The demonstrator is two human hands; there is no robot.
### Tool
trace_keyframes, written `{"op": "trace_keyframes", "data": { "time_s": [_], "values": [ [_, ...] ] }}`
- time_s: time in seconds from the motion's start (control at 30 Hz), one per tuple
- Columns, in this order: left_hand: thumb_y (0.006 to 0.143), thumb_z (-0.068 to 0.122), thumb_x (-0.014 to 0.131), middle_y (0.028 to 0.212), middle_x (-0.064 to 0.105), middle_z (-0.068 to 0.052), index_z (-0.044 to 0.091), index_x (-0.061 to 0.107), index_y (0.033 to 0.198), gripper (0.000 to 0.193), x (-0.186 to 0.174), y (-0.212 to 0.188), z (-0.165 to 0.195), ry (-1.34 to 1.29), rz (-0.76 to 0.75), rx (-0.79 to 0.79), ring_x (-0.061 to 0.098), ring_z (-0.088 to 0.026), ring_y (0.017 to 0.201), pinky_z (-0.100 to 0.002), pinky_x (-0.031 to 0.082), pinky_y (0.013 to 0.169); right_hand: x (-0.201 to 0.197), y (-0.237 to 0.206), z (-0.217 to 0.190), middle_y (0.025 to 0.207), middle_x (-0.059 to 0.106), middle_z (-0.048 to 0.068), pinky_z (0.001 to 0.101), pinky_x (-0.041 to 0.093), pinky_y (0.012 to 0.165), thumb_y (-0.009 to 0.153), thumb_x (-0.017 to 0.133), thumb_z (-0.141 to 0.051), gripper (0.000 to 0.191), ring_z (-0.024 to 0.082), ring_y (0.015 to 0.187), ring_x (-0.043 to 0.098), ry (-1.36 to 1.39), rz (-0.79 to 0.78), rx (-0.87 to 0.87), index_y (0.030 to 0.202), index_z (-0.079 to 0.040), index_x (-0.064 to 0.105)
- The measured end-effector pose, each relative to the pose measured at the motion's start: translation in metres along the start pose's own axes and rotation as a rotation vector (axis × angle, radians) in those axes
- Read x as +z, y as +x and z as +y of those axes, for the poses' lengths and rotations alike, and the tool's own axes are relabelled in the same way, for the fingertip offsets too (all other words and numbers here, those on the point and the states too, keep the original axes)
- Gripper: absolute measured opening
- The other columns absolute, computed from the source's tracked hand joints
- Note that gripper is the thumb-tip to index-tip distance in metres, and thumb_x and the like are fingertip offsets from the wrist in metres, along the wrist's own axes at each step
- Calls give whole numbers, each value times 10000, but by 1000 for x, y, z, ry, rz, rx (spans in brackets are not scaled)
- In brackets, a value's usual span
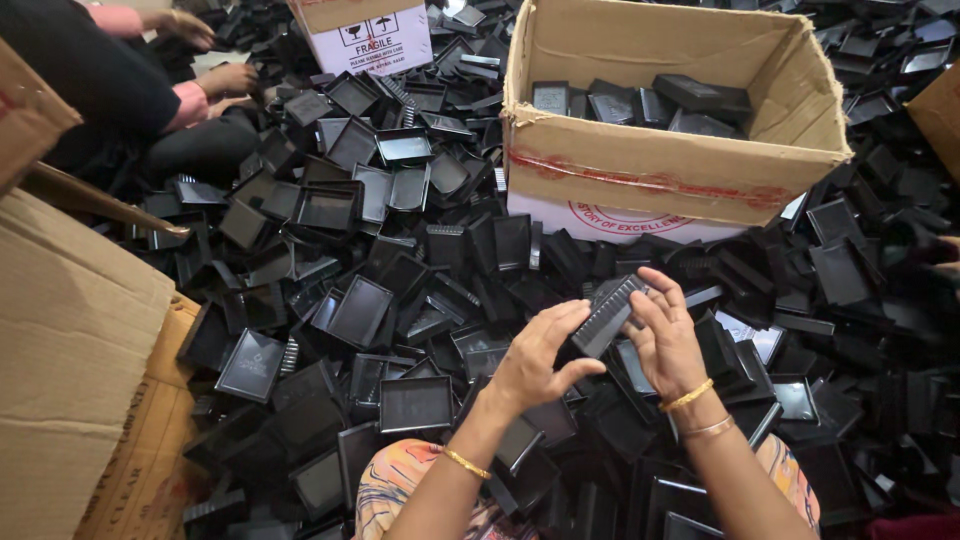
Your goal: The person sits on the floor and repeatedly picks up small black plastic cases from a large pile. They open each case, briefly inspect the interior, and place the case into a cardboard box. The process continues with many identical items.
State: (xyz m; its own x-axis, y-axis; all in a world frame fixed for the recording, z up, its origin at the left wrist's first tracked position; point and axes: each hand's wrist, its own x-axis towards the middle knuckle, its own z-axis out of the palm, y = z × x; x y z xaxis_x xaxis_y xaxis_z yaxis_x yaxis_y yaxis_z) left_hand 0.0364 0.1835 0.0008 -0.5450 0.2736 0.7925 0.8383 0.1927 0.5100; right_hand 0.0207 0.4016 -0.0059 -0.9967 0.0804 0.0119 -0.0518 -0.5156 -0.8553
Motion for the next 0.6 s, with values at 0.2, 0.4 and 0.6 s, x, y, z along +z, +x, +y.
{"op": "trace_keyframes", "data": {
  "time_s": [0.2,0.4,0.6],
  "values": [
    [915,91,762,1255,702,-187,29,566,1378,507,6,-7,-8,-43,44,-176,706,-368,1164,-393,585,998,-9,3,-4,1247,614,-2,338,524,939,937,625,-129,503,107,1106,608,-204,-115,106,1421,-162,497],
    [915,25,731,1015,755,-162,44,623,1281,383,1,-15,-23,-353,-9,-492,769,-322,917,-365,609,838,-10,5,-20,1026,685,23,329,522,882,840,788,-49,390,142,964,631,-696,-270,-39,1210,-17,671],
    [779,217,841,1309,603,-200,28,582,1320,628,-84,-17,-89,519,199,-532,557,-376,1215,-482,468,1039,42,87,-111,1381,507,32,310,433,1047,857,797,-145,739,184,1261,514,-623,-83,-725,1449,-40,367]
  ]
}}
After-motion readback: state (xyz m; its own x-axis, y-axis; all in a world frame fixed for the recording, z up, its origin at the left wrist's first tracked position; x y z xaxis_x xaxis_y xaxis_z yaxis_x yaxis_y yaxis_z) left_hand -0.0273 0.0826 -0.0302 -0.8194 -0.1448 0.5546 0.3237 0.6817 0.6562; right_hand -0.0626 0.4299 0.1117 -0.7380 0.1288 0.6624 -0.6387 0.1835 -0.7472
